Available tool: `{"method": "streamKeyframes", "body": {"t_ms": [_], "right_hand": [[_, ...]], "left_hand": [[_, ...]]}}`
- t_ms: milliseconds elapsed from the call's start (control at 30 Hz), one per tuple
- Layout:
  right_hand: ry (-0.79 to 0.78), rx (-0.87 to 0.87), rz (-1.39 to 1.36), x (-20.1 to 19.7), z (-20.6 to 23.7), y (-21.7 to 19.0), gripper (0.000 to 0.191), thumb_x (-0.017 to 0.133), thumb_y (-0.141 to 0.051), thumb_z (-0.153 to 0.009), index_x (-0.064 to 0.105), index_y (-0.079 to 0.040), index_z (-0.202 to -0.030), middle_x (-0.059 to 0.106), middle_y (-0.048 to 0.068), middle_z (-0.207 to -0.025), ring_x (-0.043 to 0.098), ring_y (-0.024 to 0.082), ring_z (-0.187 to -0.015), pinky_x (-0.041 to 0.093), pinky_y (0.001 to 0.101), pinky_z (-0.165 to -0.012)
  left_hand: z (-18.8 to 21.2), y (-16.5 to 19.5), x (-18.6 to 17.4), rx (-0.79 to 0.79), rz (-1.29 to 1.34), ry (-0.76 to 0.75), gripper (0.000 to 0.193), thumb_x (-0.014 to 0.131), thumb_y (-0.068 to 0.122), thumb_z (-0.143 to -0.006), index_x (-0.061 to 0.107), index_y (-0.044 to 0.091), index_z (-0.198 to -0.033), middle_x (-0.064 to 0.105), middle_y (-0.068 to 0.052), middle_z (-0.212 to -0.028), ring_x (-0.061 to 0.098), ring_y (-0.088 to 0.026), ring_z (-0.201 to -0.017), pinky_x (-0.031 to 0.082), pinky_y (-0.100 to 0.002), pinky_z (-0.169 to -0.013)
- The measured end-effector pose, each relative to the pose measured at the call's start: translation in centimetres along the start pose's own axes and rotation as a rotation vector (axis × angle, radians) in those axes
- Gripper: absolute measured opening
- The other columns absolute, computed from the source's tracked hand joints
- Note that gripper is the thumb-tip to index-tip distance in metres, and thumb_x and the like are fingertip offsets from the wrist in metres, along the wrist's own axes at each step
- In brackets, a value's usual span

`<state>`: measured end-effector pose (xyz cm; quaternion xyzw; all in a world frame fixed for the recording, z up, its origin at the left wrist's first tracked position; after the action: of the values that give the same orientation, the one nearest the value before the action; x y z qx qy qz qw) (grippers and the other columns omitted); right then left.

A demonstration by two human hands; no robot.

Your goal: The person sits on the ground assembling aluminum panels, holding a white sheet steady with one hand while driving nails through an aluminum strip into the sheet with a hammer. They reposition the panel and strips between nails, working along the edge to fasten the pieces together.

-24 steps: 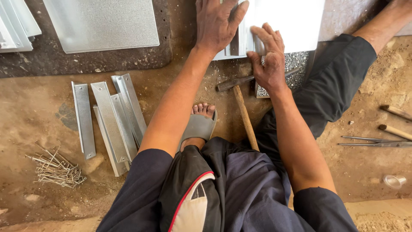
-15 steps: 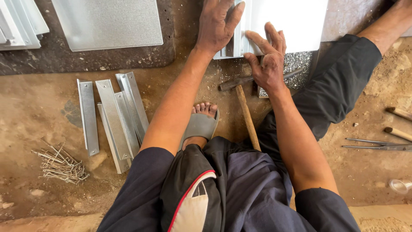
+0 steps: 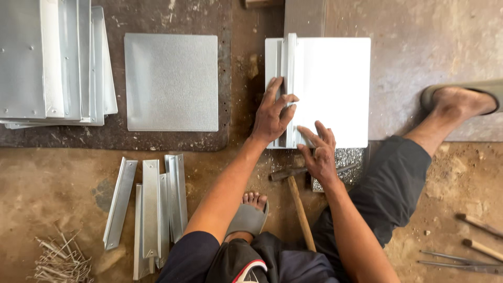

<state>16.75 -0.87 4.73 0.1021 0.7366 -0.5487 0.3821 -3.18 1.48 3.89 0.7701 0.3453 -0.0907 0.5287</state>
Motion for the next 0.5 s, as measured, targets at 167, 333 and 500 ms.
{"method": "streamKeyframes", "body": {"t_ms": [167, 333, 500], "right_hand": [[-0.069, 0.035, 0.003, -0.2, 0.9, 0.9, 0.040, 0.070, -0.029, -0.097, 0.067, -0.024, -0.137, 0.057, 0.012, -0.150, 0.035, 0.031, -0.151, 0.011, 0.0532, -0.129], [-0.059, 0.029, -0.033, -0.5, 0.9, 1.2, 0.042, 0.069, -0.029, -0.097, 0.065, -0.024, -0.139, 0.046, 0.019, -0.155, 0.036, 0.032, -0.149, 0.009, 0.0536, -0.128], [-0.078, 0.044, -0.018, -0.6, 0.9, 3.0, 0.040, 0.068, -0.030, -0.098, 0.066, -0.025, -0.137, 0.047, 0.017, -0.156, 0.034, 0.032, -0.151, 0.009, 0.0538, -0.128]], "left_hand": [[0.8, -0.1, 1.2, -0.031, 0.014, -0.015, 0.023, 0.057, 0.034, -0.103, 0.067, 0.022, -0.120, 0.036, -0.023, -0.162, 0.030, -0.043, -0.155, 0.037, -0.057, -0.125], [0.9, -0.1, 1.7, -0.054, 0.022, -0.027, 0.023, 0.056, 0.034, -0.103, 0.067, 0.023, -0.119, 0.035, -0.024, -0.162, 0.029, -0.043, -0.156, 0.036, -0.058, -0.126], [1.1, -0.6, 3.7, -0.043, 0.010, -0.025, 0.022, 0.055, 0.034, -0.104, 0.066, 0.024, -0.121, 0.035, -0.023, -0.163, 0.027, -0.043, -0.156, 0.035, -0.058, -0.126]]}}
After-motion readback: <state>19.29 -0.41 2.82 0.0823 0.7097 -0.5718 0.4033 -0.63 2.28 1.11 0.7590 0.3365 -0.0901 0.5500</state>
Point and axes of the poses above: each hand's wrist, its own z-axis away from the middle knuckle, its own x-axis out of the palm, y = z × x, the point moved 3 cm from there along -z, towards the middle knuckle
